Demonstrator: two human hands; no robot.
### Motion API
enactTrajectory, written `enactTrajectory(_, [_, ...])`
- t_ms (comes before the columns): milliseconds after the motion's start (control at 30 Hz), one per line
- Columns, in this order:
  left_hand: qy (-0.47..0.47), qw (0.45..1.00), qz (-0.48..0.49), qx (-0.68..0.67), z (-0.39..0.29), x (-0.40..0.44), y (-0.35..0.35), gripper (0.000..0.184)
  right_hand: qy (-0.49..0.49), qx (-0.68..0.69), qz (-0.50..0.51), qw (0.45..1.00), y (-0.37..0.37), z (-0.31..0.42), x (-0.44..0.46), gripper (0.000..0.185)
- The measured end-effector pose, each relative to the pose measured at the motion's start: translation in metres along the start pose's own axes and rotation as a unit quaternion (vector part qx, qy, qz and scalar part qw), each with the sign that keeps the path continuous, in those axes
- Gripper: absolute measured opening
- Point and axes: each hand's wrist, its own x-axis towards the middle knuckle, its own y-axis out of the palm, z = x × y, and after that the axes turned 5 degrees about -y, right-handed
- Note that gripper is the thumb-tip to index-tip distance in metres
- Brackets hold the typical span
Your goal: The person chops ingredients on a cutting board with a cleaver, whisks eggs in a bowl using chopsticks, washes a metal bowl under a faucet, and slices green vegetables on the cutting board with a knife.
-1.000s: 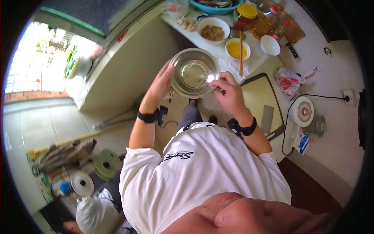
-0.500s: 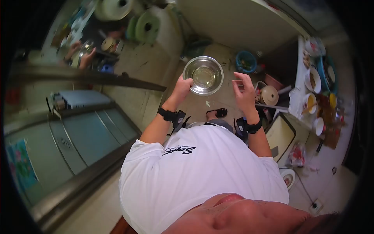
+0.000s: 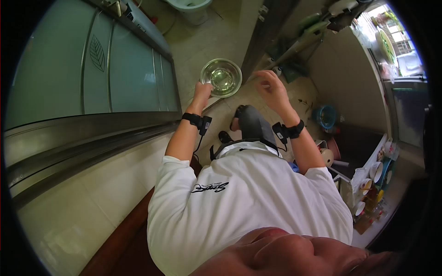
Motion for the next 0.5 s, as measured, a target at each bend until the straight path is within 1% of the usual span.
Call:
enactTrajectory(33, [0.003,0.999,-0.037,0.004,0.001,0.018,-0.01,0.03,0.008,0.022,0.026,0.999,0.018,0.003,0.019,0.03])
enactTrajectory(67, [-0.005,0.999,-0.028,-0.024,-0.009,0.022,-0.017,0.03,0.016,0.043,0.052,0.998,0.036,0.004,0.039,0.03])
enactTrajectory(100, [-0.007,0.999,-0.029,-0.029,-0.01,0.035,-0.027,0.03,0.016,0.041,0.056,0.997,0.058,0.001,0.058,0.03])
enactTrajectory(167, [-0.001,0.998,-0.023,-0.053,-0.019,0.065,-0.045,0.044,0.01,0.03,0.006,0.999,0.107,-0.019,0.098,0.036])
enactTrajectory(200, [-0.001,0.998,-0.028,-0.052,-0.027,0.072,-0.053,0.044,0.01,0.034,0.008,0.999,0.13,-0.032,0.119,0.036])
enactTrajectory(267, [-0.012,0.994,-0.102,-0.041,-0.043,0.104,-0.066,0.04,0.046,0.063,-0.023,0.997,0.182,-0.067,0.168,0.042])
enactTrajectory(300, [-0.011,0.994,-0.101,-0.04,-0.042,0.133,-0.076,0.04,0.045,0.063,-0.025,0.997,0.2,-0.073,0.192,0.042])
enactTrajectory(367, [-0.042,0.993,-0.113,-0.019,-0.045,0.191,-0.095,0.042,0.146,0.005,-0.04,0.989,0.236,-0.092,0.242,0.046])
enactTrajectory(400, [-0.048,0.992,-0.097,-0.068,-0.062,0.201,-0.097,0.038,0.148,0.006,-0.044,0.988,0.256,-0.116,0.265,0.046])
enactTrajectory(467, [-0.058,0.991,-0.11,-0.051,-0.076,0.233,-0.101,0.036,0.174,-0.058,-0.044,0.982,0.28,-0.153,0.3,0.046])
enactTrajectory(500, [-0.067,0.99,-0.121,-0.037,-0.085,0.252,-0.102,0.035,0.182,-0.056,-0.046,0.981,0.28,-0.156,0.32,0.046])
